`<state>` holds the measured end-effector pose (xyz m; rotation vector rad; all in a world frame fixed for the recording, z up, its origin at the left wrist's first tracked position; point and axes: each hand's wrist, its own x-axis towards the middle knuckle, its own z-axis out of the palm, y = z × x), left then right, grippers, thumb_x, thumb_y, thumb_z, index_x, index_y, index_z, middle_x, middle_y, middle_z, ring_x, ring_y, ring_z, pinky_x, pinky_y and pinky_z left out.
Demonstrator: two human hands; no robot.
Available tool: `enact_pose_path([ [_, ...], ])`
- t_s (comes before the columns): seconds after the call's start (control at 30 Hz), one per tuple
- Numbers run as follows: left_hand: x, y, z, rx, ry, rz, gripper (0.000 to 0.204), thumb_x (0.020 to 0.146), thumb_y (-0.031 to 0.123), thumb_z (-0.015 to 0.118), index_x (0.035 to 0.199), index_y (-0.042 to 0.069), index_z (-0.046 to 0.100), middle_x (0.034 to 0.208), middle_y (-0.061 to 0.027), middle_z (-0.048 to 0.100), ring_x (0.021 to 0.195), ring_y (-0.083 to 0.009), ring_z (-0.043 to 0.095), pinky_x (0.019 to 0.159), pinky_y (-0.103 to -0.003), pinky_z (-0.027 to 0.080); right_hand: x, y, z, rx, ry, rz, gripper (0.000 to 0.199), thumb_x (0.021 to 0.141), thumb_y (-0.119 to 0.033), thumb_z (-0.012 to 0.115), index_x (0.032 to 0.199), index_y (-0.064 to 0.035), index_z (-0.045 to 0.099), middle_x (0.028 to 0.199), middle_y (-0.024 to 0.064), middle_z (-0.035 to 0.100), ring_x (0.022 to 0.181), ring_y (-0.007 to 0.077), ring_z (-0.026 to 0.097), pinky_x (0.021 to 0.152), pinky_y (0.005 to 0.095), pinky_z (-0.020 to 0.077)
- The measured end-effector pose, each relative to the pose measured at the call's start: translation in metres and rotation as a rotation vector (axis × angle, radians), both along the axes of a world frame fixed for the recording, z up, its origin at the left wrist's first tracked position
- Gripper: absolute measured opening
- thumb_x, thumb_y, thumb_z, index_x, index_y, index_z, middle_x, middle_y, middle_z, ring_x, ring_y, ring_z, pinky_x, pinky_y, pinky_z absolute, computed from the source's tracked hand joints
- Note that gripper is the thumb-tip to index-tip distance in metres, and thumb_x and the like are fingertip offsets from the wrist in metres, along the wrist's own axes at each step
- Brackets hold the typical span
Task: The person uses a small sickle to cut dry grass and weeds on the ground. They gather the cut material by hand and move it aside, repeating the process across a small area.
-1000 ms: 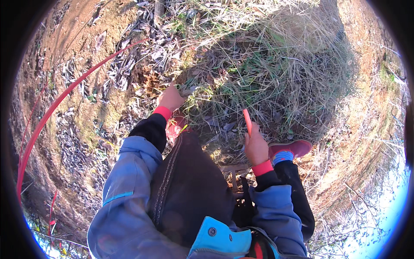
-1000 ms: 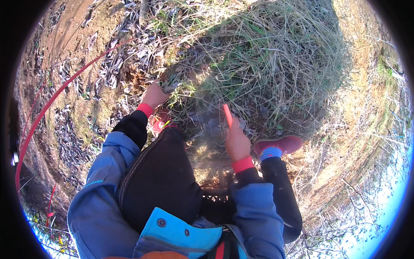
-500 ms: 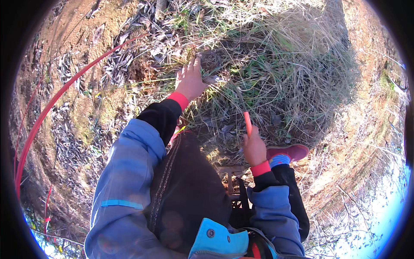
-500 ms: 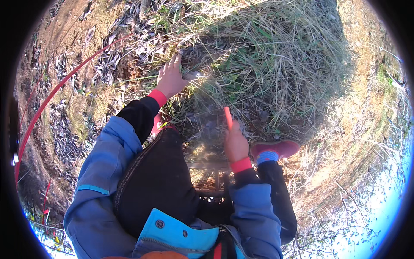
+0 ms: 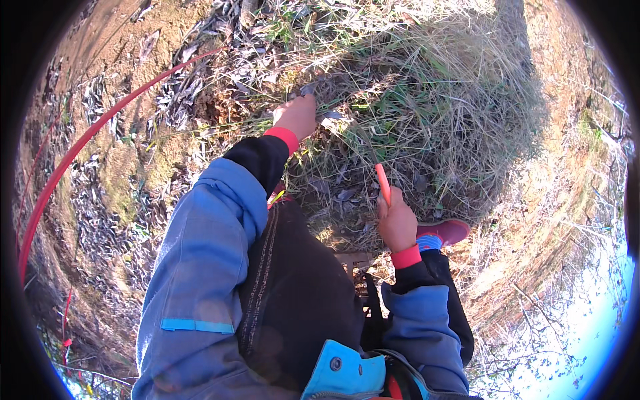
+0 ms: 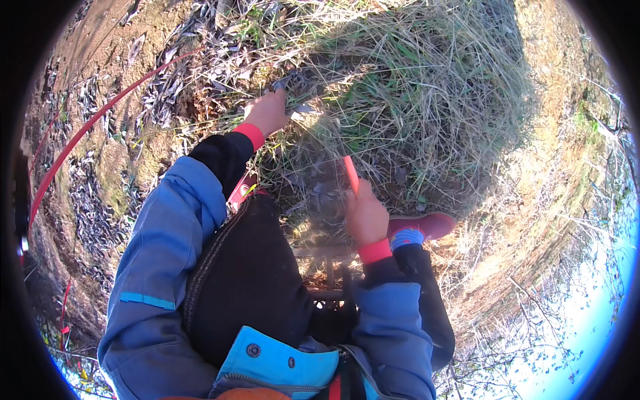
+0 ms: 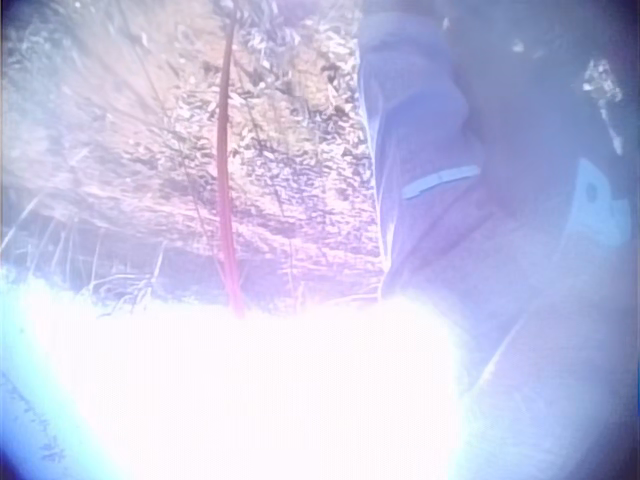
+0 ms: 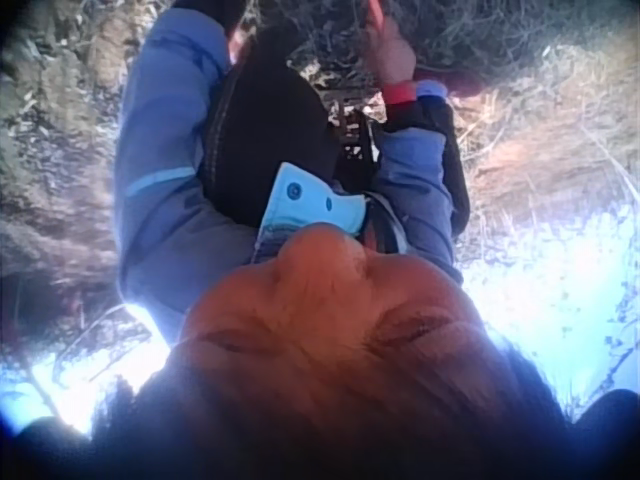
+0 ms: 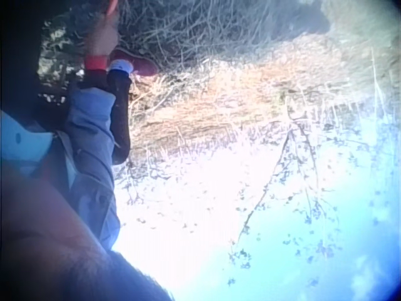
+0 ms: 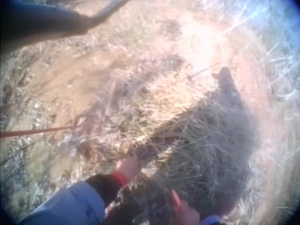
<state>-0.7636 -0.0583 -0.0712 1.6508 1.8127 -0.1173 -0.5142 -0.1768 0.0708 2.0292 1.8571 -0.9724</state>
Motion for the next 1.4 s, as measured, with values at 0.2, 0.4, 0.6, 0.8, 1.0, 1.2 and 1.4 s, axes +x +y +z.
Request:
enact_pose_path([
  [0.2,-0.007,-0.013,0.011,0.025,-0.053,0.142,0.057,0.072,0.029,0.072,0.125,0.019,0.056,0.121,-0.0130,0.052,0.118,-0.0312,0.047,0.095,-0.045,0.042,-0.004,0.009,0.020,0.063,-0.019,-0.012,0.027,0.093,-0.023,0.055,0.117,-0.0112,0.051,0.082,0.0203,0.064,0.072,0.0428,0.061,0.058,0.0505,0.0459],
  [0.4,-0.007,0.004,0.015,-0.062,-0.045,0.067,0.046,0.074,0.033,0.070,0.114,0.012,0.061,0.108,-0.0158,0.060,0.104,-0.0343,0.058,0.086,-0.046,0.048,0.002,0.018,0.050,0.190,-0.028,0.005,0.029,0.094,-0.024,0.054,0.119,-0.0113,0.048,0.080,0.0214,0.062,0.069,0.0431,0.061,0.053,0.0481,0.0452],
  [0.6,0.002,0.000,0.013,-0.140,-0.163,0.049,0.033,0.079,0.027,0.063,0.103,0.006,0.055,0.096,-0.0168,0.068,0.092,-0.0365,0.065,0.079,-0.044,0.049,-0.019,0.039,0.027,0.111,0.034,0.036,0.025,0.094,-0.028,0.053,0.108,-0.0093,0.046,0.082,0.0198,0.064,0.068,0.0420,0.061,0.057,0.0509,0.0475],
  [0.8,-0.013,-0.003,0.013,-0.035,-0.142,0.046,0.024,0.085,0.023,0.052,0.104,0.009,0.057,0.092,-0.0153,0.068,0.090,-0.0360,0.065,0.077,-0.046,0.049,-0.036,0.050,-0.033,0.019,-0.050,0.038,0.026,0.095,-0.029,0.050,0.106,-0.0067,0.041,0.082,0.0230,0.064,0.073,0.0433,0.062,0.061,0.0525,0.0481],
  [1.0,-0.012,-0.003,0.021,-0.001,-0.171,-0.008,0.027,0.083,0.018,0.053,0.107,0.008,0.058,0.089,-0.0167,0.067,0.085,-0.0364,0.065,0.073,-0.046,0.050,-0.037,0.010,-0.042,0.038,0.059,-0.105,0.027,0.094,-0.027,0.052,0.105,-0.0054,0.040,0.078,0.0270,0.061,0.071,0.0482,0.059,0.058,0.0553,0.0447],
  [1.2,-0.013,0.000,0.026,0.002,-0.182,-0.056,0.029,0.081,0.020,0.060,0.106,0.005,0.057,0.084,-0.0179,0.066,0.083,-0.0371,0.065,0.072,-0.046,0.050,-0.037,-0.001,-0.045,-0.018,0.061,-0.149,0.028,0.094,-0.029,0.050,0.108,-0.0063,0.040,0.083,0.0266,0.063,0.074,0.0473,0.060,0.061,0.0552,0.0472],
  [1.4,-0.024,-0.064,0.025,-0.083,-0.115,-0.382,0.022,0.078,0.012,0.056,0.099,0.005,0.059,0.073,-0.0134,0.065,0.074,-0.0326,0.065,0.066,-0.044,0.050,-0.011,-0.065,0.004,-0.206,0.083,-0.161,0.027,0.093,-0.019,0.051,0.115,-0.0033,0.044,0.086,0.0258,0.059,0.078,0.0437,0.060,0.061,0.0484,0.0466],
])
